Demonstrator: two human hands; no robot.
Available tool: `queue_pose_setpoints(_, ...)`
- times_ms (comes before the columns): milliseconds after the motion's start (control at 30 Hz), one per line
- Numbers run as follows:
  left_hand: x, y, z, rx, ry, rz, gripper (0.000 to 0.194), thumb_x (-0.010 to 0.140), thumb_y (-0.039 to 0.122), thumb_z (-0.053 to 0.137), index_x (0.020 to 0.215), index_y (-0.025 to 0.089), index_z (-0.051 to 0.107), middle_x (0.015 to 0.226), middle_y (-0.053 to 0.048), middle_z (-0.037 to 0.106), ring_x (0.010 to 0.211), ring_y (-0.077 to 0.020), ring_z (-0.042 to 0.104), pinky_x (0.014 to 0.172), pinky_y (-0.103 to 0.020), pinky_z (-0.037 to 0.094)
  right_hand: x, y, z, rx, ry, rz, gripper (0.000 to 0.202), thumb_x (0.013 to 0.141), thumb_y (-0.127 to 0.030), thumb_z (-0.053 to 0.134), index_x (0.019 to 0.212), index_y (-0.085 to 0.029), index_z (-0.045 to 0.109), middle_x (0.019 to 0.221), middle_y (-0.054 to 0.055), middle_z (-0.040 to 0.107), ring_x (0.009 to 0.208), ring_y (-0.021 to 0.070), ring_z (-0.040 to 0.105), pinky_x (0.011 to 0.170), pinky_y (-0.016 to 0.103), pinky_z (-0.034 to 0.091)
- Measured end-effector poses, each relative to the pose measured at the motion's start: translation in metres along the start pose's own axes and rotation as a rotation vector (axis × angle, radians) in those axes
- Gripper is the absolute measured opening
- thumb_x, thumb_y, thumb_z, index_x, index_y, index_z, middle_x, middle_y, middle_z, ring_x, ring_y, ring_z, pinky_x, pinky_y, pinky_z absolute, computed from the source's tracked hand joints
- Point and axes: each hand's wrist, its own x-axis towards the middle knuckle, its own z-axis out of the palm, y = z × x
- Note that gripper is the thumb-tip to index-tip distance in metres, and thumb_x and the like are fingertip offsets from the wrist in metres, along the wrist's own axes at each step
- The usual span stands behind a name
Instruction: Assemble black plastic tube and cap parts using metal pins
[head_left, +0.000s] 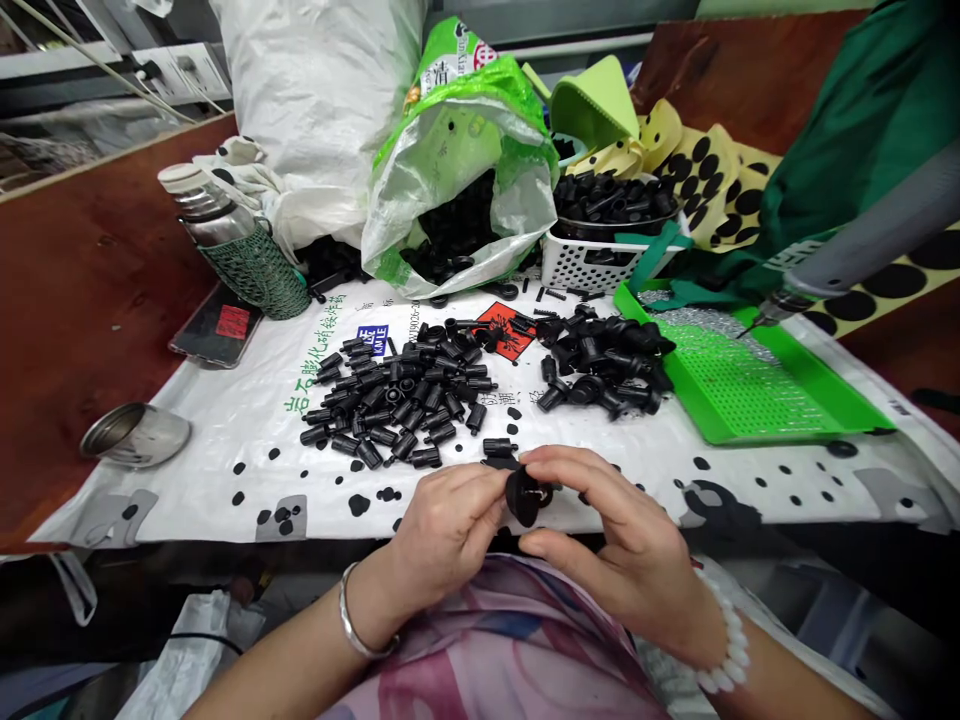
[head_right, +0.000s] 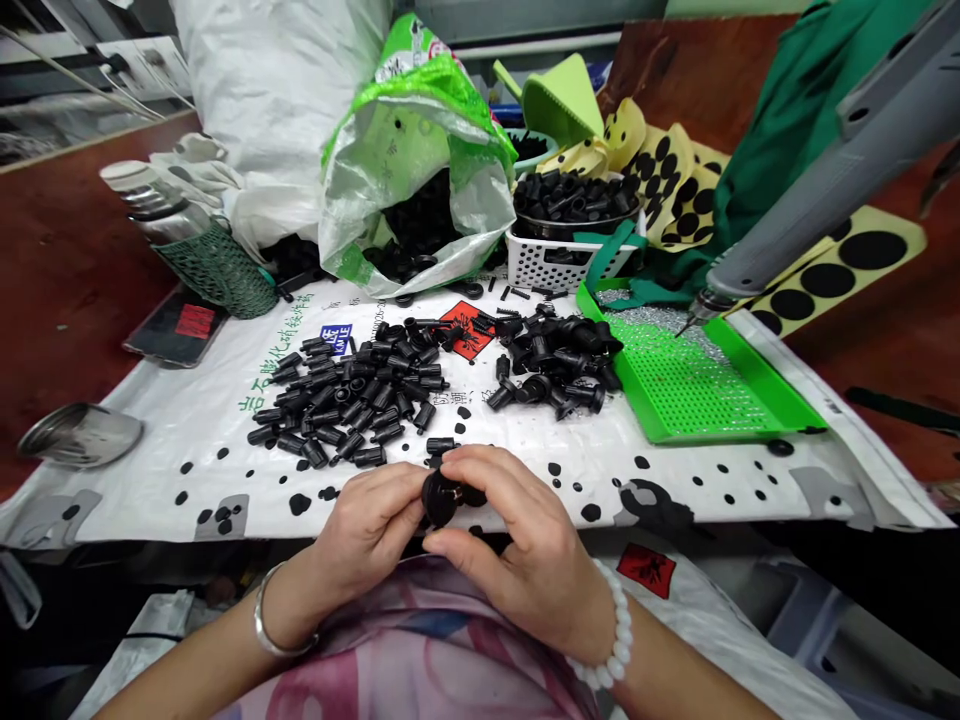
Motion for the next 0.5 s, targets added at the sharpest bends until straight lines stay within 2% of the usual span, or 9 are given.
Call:
queue_pose_setpoints(67, 0.0003, -0.0008, -0.0002, 0.007, 0.01, 0.002, 0.023, 0.091, 0.014, 0.038, 0.089, 0.014, 0.061, 0.077, -0.008, 0.064, 0.069, -0.0158, 0.057, 0.063, -0.026, 0.045, -0.0014, 0.0, 0.0047, -0.026, 0.038, 0.01, 0.039, 0.078, -0.021, 0.067, 0.113, -0.017, 0.053, 0.105, 0.012, 0.064, 0.103, 0.0227, 0.06, 0.087, 0.037, 0.053)
queue_pose_setpoints(200, -0.0011, -0.0036, 0.0017, -0.016, 0.085, 0.036, 0.02, 0.091, 0.014, 0.041, 0.095, 0.014, 0.06, 0.077, -0.007, 0.063, 0.068, -0.0148, 0.055, 0.062, -0.025, 0.044, -0.001, 0.0015, 0.0075, -0.03, 0.065, -0.002, 0.043, 0.076, -0.018, 0.067, 0.116, -0.017, 0.051, 0.107, 0.011, 0.062, 0.104, 0.0224, 0.059, 0.09, 0.037, 0.051)
queue_pose_setpoints(333, -0.003, -0.0047, 0.003, -0.093, 0.113, 0.048, 0.018, 0.091, 0.014, 0.042, 0.095, 0.014, 0.059, 0.077, -0.006, 0.062, 0.067, -0.014, 0.055, 0.062, -0.024, 0.043, 0.0008, 0.0007, 0.0048, -0.003, 0.034, -0.039, 0.046, 0.077, -0.015, 0.066, 0.119, -0.016, 0.049, 0.11, 0.011, 0.061, 0.107, 0.022, 0.057, 0.092, 0.036, 0.05)
queue_pose_setpoints(500, -0.005, -0.0045, 0.0022, -0.141, 0.1, 0.041, 0.019, 0.092, 0.015, 0.04, 0.086, 0.014, 0.058, 0.068, -0.003, 0.058, 0.061, -0.0118, 0.051, 0.058, -0.022, 0.039, 0.0021, -0.0026, 0.0033, 0.016, -0.009, -0.088, 0.045, 0.077, -0.014, 0.065, 0.119, -0.016, 0.05, 0.108, 0.011, 0.063, 0.107, 0.0223, 0.058, 0.091, 0.036, 0.051)
